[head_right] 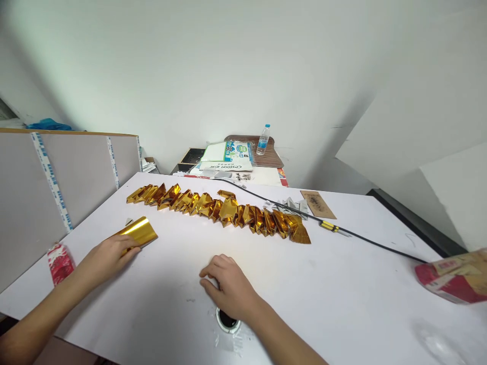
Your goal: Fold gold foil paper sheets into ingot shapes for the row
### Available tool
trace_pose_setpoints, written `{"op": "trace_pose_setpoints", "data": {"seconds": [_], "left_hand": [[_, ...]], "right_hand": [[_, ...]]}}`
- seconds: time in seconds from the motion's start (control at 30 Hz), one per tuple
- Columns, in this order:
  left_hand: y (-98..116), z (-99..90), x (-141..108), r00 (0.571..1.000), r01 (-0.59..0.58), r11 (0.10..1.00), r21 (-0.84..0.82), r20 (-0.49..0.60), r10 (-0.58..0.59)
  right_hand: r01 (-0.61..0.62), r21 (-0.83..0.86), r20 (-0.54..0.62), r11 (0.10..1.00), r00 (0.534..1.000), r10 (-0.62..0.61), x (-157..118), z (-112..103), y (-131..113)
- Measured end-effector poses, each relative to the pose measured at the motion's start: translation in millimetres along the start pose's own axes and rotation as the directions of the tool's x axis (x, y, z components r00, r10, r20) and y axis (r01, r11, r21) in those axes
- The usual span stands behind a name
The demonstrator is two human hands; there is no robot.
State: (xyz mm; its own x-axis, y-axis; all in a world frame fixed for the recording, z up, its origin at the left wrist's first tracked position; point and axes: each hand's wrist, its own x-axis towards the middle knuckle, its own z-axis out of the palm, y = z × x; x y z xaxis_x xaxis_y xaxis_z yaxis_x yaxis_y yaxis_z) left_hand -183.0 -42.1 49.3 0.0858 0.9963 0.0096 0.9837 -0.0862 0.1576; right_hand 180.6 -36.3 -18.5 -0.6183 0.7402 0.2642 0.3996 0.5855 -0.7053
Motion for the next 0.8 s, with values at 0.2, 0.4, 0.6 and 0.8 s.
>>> {"op": "trace_pose_setpoints", "data": {"seconds": [0.2,0.4,0.6,0.8], "left_hand": [[5.6,7.6,-7.0,0.990,0.135,0.986,0.095,-0.065,-0.129],[57.9,-15.1,-5.7,0.857,-0.183,0.980,-0.074,-0.501,0.123],[165.9,-1.6,23.4,0.950,-0.264,0.500,-0.825,-0.311,-0.010],[169.5,68.4,55.6,0.978,-0.096,0.363,-0.927,-0.155,-0.137]], "right_hand": [[-0.034,0.092,0.005,0.995,0.999,0.034,-0.1,-5.0,-5.9],[-0.250,0.292,0.282,0.923,0.945,0.166,-2.3,-33.6,-13.4],[-0.203,0.745,0.051,0.636,0.967,0.249,-9.7,-42.4,18.2],[-0.179,0.819,-0.108,0.545,0.885,0.453,-3.7,-31.9,35.8]]}}
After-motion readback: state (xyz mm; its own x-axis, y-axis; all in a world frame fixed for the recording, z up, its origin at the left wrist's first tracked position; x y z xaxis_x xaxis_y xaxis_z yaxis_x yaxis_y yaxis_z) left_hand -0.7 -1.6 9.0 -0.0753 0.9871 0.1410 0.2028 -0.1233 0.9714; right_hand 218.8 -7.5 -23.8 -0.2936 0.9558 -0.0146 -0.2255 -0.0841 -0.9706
